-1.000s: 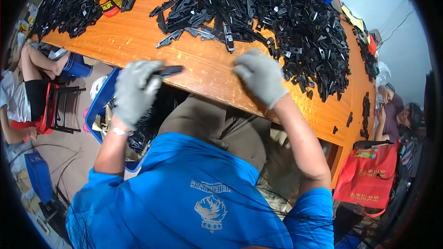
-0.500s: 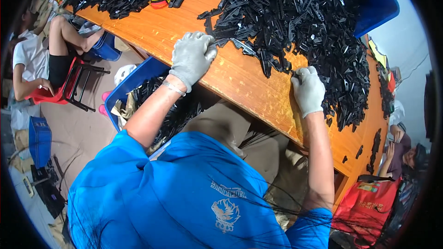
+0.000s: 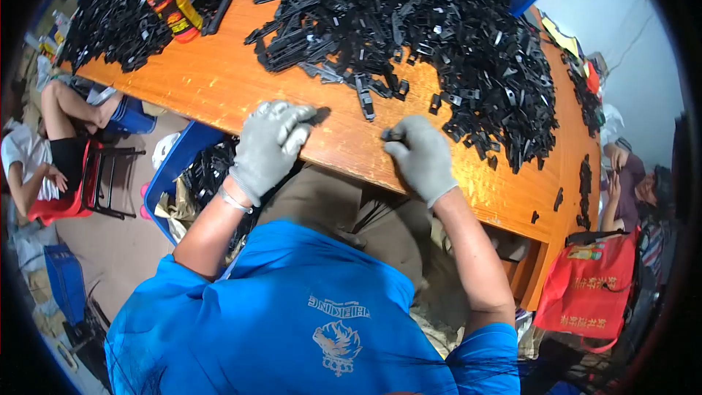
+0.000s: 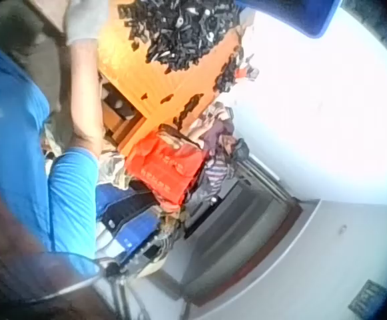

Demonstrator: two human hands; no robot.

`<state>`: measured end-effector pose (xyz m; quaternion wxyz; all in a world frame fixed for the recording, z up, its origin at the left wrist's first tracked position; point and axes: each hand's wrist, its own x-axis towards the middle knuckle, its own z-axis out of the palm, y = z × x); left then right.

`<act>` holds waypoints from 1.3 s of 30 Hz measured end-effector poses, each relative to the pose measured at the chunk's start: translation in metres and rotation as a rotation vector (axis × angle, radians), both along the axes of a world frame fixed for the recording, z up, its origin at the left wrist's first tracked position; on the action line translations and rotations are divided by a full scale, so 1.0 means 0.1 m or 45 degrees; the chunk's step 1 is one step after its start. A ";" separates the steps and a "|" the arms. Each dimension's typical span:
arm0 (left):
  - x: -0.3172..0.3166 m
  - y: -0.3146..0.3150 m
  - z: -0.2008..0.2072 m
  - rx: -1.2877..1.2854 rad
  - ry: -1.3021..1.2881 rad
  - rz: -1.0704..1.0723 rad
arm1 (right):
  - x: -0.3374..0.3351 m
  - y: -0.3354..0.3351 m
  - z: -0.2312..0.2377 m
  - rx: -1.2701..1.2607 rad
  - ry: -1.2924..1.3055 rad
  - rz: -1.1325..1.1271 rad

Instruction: The person assembles plastic components by snapping pieces together by hand and placing the assembled parts into a container.

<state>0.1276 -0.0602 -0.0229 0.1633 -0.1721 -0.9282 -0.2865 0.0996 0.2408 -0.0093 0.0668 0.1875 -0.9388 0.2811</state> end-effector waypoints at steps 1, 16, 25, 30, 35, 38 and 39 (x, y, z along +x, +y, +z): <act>-0.02 0.12 -0.01 -0.028 0.051 0.029 | 0.05 0.01 -0.11 -0.047 0.056 0.021; -0.11 0.12 -0.22 0.018 0.057 0.052 | 0.13 -0.10 -0.18 0.008 0.108 -0.093; -0.12 0.08 -0.17 -0.028 0.021 0.030 | -0.04 -0.62 -0.09 0.042 0.114 0.153; -0.13 0.05 -0.17 -0.034 0.007 -0.011 | -0.18 -0.60 -0.04 0.045 0.049 0.299; -0.12 0.11 -0.21 0.046 0.077 0.012 | -0.24 -0.79 -0.17 0.107 0.137 0.392; -0.11 0.00 -0.14 -0.030 0.023 -0.037 | -0.19 -0.83 -0.21 0.165 0.128 0.342; -0.09 -0.07 -0.08 -0.100 -0.018 -0.077 | -0.14 -0.82 -0.23 0.073 0.130 0.411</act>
